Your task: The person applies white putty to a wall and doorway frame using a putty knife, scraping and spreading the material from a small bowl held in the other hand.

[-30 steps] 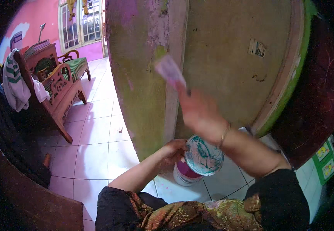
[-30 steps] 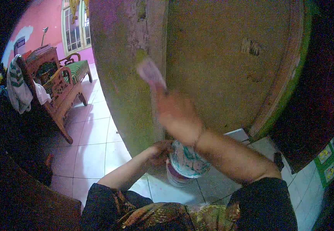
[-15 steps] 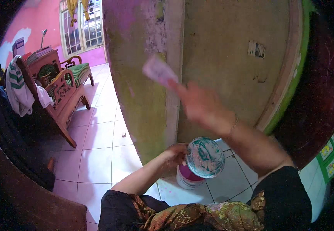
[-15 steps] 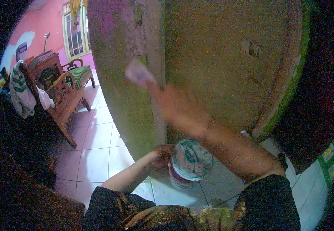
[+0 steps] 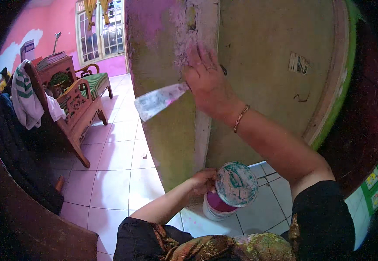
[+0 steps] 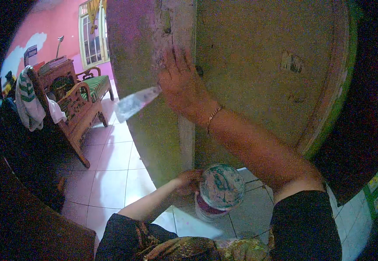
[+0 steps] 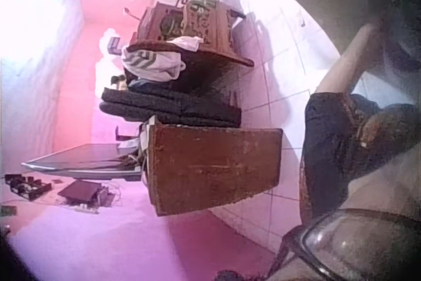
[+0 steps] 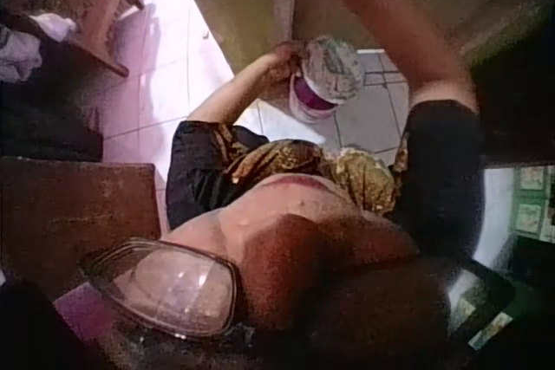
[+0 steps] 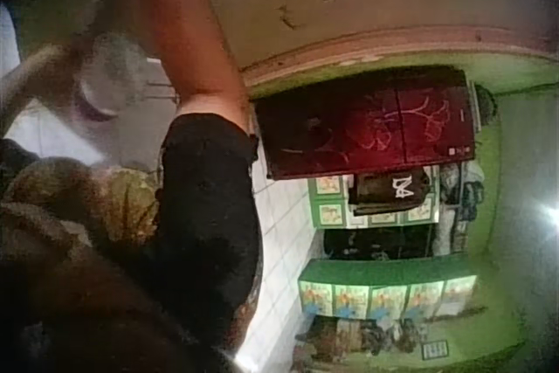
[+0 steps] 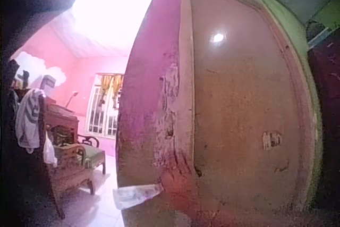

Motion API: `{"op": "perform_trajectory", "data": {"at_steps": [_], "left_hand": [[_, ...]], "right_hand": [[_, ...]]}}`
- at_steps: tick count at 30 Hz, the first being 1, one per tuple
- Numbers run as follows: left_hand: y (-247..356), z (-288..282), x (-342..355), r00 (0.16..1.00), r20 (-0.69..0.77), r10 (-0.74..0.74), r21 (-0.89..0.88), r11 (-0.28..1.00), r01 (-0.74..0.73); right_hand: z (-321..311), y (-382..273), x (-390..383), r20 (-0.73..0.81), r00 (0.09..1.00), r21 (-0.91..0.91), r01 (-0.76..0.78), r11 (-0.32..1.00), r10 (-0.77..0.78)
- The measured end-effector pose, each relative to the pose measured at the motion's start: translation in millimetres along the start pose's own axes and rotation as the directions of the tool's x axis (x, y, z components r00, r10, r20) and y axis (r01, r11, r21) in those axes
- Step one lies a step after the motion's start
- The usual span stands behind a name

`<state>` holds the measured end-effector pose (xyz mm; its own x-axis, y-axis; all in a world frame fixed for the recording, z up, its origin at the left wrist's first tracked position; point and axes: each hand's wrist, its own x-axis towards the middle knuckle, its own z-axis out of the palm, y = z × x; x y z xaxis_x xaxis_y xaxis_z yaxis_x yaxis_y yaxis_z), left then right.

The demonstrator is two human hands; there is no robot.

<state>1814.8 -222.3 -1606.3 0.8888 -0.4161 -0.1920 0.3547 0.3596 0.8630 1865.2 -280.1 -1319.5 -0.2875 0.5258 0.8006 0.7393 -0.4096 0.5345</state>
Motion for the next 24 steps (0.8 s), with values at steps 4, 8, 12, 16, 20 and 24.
{"op": "perform_trajectory", "data": {"at_steps": [4,8,12,16,20,24], "left_hand": [[2,7,3,0.995,-0.073,-0.069,-0.007,0.998,0.069],[6,19,8,0.999,-0.038,0.007,-0.104,0.994,-0.011],[11,36,5,0.999,-0.043,0.026,-0.019,0.999,-0.027],[3,43,11,0.999,-0.045,-0.004,-0.067,0.998,0.001],[2,54,10,0.997,-0.082,-0.008,-0.086,0.996,0.001],[-8,24,16,0.995,0.002,-0.103,0.035,0.994,0.103]], "right_hand": [[-6,-1,-12,0.077,0.997,0.044,-0.033,0.998,0.029],[-10,-3,-21,0.104,0.995,0.092,-0.012,0.996,0.002],[-15,5,-34,0.042,0.998,0.092,-0.046,0.995,0.042],[-18,7,-52,0.118,0.991,0.028,-0.068,0.997,0.064],[-25,-15,-75,0.262,0.965,0.063,-0.029,0.998,0.011],[-43,-26,-65,0.503,0.857,0.153,-0.222,0.963,0.118]]}}
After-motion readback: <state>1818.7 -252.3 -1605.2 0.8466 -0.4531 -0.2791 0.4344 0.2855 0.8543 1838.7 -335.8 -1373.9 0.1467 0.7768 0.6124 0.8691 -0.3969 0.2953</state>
